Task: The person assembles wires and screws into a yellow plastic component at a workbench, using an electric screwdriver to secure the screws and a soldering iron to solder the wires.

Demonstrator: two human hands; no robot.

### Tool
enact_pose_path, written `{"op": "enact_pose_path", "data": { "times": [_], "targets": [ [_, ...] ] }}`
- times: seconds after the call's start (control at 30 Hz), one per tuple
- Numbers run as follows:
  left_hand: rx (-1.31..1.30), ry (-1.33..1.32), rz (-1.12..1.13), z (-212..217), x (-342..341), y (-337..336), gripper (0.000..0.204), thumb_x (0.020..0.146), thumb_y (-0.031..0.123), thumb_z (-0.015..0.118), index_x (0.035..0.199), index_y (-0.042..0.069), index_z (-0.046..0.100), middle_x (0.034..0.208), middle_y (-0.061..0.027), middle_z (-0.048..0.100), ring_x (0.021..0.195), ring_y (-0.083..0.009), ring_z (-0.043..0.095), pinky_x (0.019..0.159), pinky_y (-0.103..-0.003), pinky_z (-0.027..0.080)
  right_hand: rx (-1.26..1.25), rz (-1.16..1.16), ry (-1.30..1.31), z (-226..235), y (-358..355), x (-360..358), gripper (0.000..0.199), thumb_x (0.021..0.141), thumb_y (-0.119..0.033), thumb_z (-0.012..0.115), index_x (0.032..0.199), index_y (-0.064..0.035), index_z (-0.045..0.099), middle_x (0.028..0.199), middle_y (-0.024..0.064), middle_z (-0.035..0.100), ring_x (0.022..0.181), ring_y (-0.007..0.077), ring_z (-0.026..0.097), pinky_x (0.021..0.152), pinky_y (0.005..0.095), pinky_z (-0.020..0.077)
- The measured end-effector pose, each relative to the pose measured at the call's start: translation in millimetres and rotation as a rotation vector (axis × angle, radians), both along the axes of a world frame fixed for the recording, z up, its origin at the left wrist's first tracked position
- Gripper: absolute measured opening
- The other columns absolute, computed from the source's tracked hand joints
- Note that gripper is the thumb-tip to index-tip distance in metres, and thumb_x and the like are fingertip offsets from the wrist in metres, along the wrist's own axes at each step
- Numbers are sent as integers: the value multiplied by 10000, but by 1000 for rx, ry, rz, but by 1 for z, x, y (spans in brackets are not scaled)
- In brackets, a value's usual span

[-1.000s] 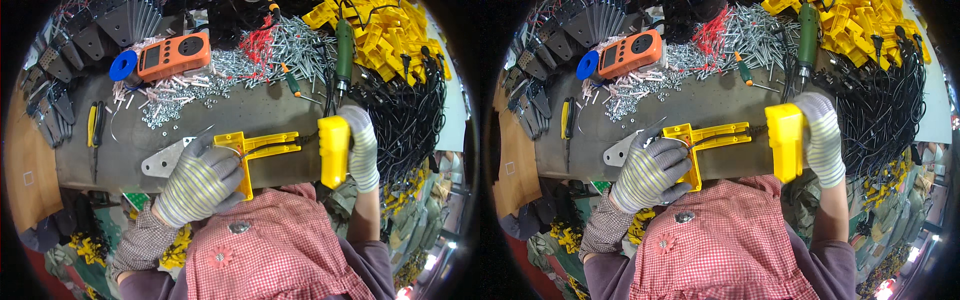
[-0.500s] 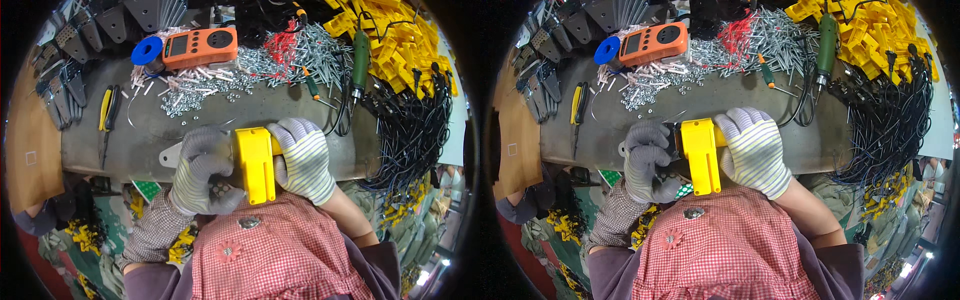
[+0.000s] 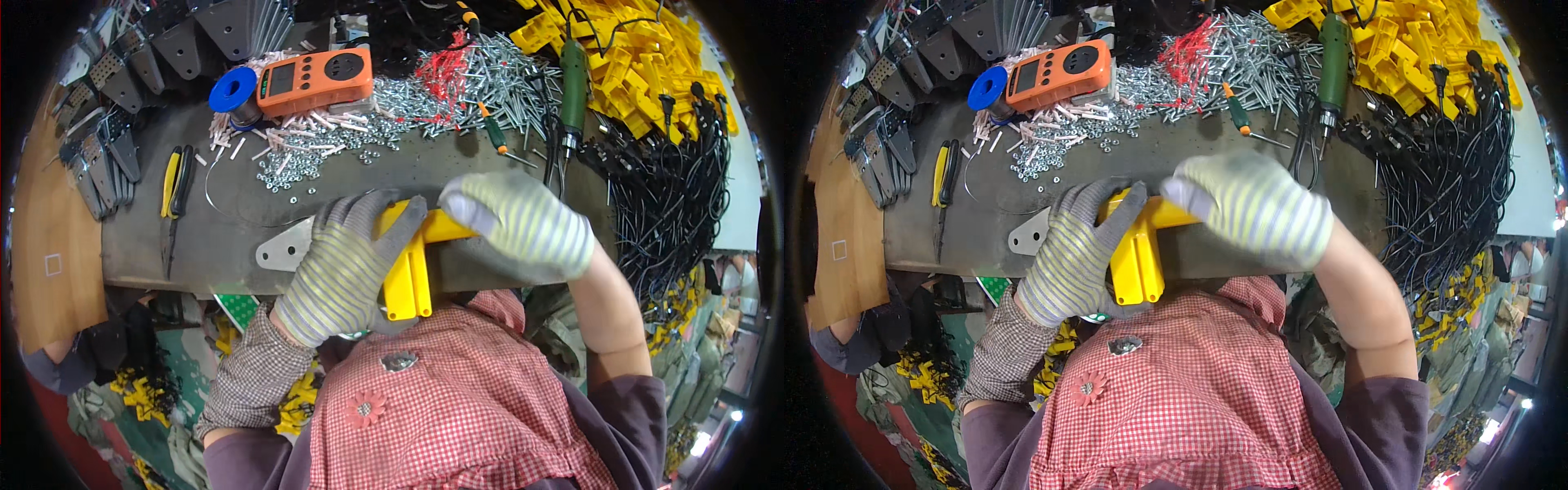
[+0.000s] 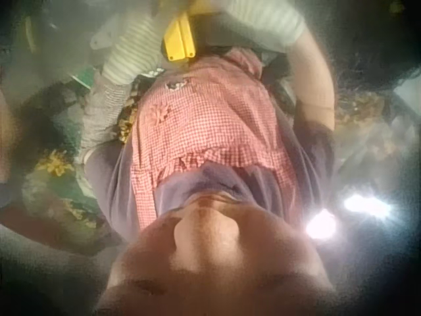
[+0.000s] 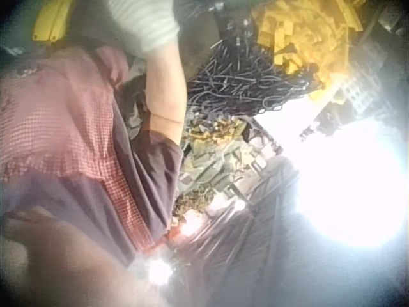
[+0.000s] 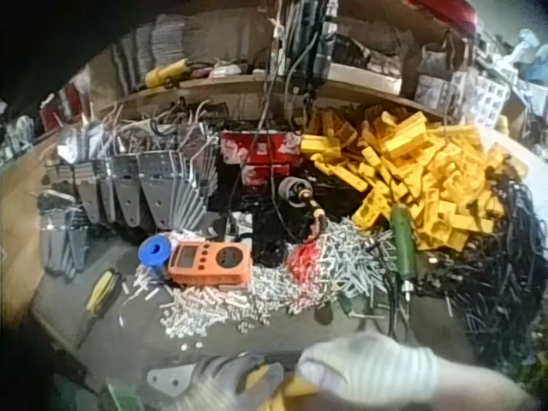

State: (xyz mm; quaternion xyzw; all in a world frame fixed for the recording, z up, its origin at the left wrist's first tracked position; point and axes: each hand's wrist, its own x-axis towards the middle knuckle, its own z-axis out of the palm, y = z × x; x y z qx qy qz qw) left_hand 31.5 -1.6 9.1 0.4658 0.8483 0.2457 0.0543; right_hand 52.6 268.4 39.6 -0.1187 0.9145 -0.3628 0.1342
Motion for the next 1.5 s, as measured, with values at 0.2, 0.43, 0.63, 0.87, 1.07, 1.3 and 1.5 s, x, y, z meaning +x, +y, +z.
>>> {"op": "enact_pose_path", "data": {
  "times": [0.2, 0.43, 0.63, 0.87, 1.07, 1.3, 1.5],
  "targets": [
    [-25, 110, 10, 0, 8, 13, 1157, 607, 580, 899, 1581, 112, 485, 1490, -251, 492, 1318, -463, 522, 1110, -610, 423, 327, -166, 397, -47, -3, 5, 406, 1074, -450, 582, 906, -106, 718, 704, 150, 702, 674, 391, 717, 616, 508, 564],
    [-52, 78, -50, 10, 16, 20, 1068, 647, 580, 867, 1552, 120, 533, 1472, -259, 499, 1326, -469, 526, 1102, -615, 432, 353, -135, 400, -40, 1, 23, 321, 1015, -382, 655, 847, -110, 685, 694, 135, 682, 645, 349, 708, 602, 482, 557],
    [-86, 82, -21, 10, 19, 21, 1145, 640, 616, 901, 1595, 127, 501, 1545, -276, 463, 1406, -493, 484, 1177, -628, 375, 698, -99, 619, -12, 99, -15, 142, 868, -254, 758, 885, -113, 757, 932, 72, 742, 948, 288, 729, 820, 434, 584],
    [-61, -98, -63, 23, 4, 16, 1207, 610, 694, 885, 1592, 113, 492, 1589, -284, 416, 1434, -517, 439, 1183, -645, 336, 1162, 261, 464, -23, 120, -61, 77, 865, -79, 703, 878, -98, 776, 918, 92, 741, 900, 274, 749, 785, 402, 616],
    [-14, -98, -8, 28, -4, 9, 1163, 622, 730, 869, 1555, 115, 545, 1573, -257, 457, 1439, -487, 450, 1195, -620, 321, 961, 223, 619, -19, 131, -55, 84, 848, -101, 696, 879, -134, 766, 975, 48, 710, 980, 253, 725, 780, 378, 591],
    [225, 73, -78, 44, -36, 44, 715, 778, 410, 878, 1386, 110, 653, 1391, -169, 618, 1280, -417, 589, 1095, -551, 459, 1104, 295, 662, -21, 134, -70, 68, 851, -144, 680, 846, -110, 738, 897, 59, 690, 919, 247, 711, 762, 392, 569],
    [220, 52, -46, 37, -45, 44, 543, 831, 270, 823, 1329, 91, 703, 1334, -173, 660, 1283, -390, 618, 1097, -506, 485, 615, 110, 835, -19, 136, -45, 68, 794, -165, 721, 829, -106, 716, 881, 85, 677, 881, 271, 697, 769, 407, 573]
  ]
}}
